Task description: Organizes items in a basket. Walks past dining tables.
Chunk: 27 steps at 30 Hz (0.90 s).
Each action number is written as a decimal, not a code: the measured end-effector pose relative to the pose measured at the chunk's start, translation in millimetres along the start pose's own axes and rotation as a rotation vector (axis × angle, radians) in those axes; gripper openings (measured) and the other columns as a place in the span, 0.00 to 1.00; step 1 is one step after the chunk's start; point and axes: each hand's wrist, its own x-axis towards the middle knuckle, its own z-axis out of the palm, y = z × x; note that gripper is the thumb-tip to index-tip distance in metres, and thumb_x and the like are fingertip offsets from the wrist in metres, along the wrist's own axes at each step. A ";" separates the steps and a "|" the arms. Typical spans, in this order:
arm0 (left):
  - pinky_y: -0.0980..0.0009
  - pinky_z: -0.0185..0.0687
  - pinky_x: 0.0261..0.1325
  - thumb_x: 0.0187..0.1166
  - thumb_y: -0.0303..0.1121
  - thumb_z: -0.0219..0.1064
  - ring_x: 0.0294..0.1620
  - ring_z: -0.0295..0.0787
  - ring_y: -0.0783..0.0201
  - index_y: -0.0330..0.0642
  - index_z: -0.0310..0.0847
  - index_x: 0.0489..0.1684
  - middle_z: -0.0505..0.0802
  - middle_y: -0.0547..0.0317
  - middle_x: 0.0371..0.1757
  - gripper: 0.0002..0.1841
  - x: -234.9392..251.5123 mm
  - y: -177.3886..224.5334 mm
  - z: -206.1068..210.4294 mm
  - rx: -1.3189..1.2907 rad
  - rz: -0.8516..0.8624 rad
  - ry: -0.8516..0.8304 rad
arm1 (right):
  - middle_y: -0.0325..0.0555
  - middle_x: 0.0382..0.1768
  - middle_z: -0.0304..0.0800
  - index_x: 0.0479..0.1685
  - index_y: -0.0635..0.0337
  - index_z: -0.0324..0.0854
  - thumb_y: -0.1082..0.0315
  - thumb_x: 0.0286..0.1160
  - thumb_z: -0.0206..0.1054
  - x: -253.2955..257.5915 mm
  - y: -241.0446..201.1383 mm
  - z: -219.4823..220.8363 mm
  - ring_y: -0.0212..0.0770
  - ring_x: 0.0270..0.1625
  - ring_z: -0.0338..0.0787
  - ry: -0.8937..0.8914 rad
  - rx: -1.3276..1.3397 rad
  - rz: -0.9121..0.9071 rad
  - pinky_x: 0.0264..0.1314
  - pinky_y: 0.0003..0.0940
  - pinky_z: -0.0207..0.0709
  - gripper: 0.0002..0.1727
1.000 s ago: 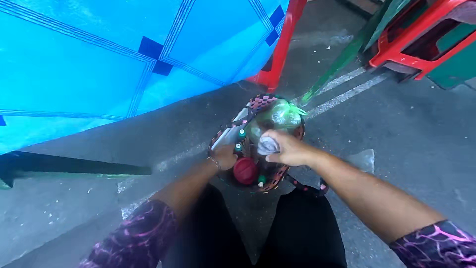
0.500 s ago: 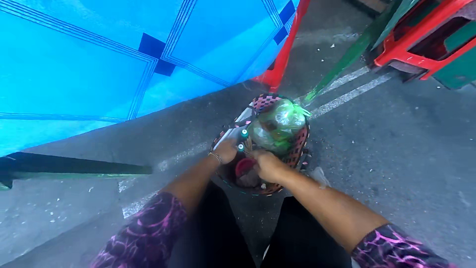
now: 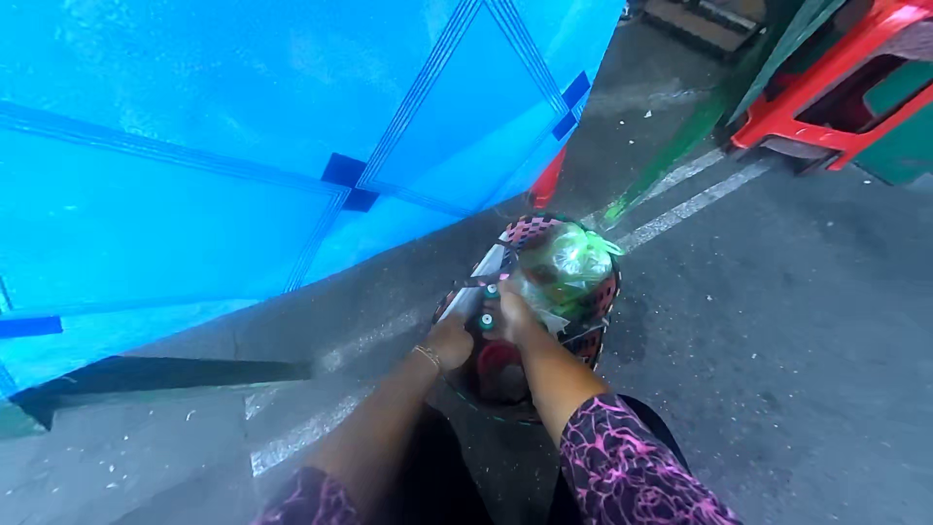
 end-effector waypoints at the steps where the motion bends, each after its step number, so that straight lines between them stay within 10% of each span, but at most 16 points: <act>1: 0.44 0.68 0.81 0.87 0.30 0.55 0.80 0.75 0.42 0.32 0.66 0.83 0.79 0.34 0.77 0.25 2.6 1.9 2.4 -0.004 0.001 0.004 | 0.53 0.77 0.78 0.90 0.32 0.56 0.28 0.86 0.41 1.8 1.2 1.1 0.62 0.70 0.82 -0.019 0.016 0.008 0.58 0.69 0.75 0.37; 9: 0.48 0.73 0.79 0.84 0.29 0.60 0.77 0.79 0.46 0.35 0.63 0.85 0.81 0.38 0.76 0.28 13.8 -5.7 23.6 -0.186 0.012 0.083 | 0.57 0.70 0.82 0.90 0.28 0.55 0.33 0.81 0.59 19.5 32.2 12.5 0.63 0.63 0.85 0.022 -0.007 -0.171 0.52 0.67 0.79 0.38; 19: 0.44 0.72 0.77 0.73 0.34 0.72 0.76 0.78 0.42 0.33 0.71 0.78 0.83 0.35 0.72 0.32 13.4 -1.6 25.6 0.150 -0.041 -0.048 | 0.66 0.82 0.70 0.89 0.60 0.58 0.56 0.88 0.62 2.9 18.6 14.4 0.61 0.84 0.72 0.081 -0.509 -0.259 0.86 0.58 0.63 0.34; 27: 0.36 0.70 0.77 0.73 0.27 0.71 0.80 0.71 0.29 0.17 0.75 0.65 0.76 0.23 0.76 0.24 9.8 11.4 51.5 0.595 -0.016 -0.229 | 0.58 0.62 0.82 0.90 0.29 0.50 0.39 0.91 0.49 3.8 20.7 19.9 0.54 0.48 0.88 -0.071 0.129 0.042 0.45 0.51 0.83 0.31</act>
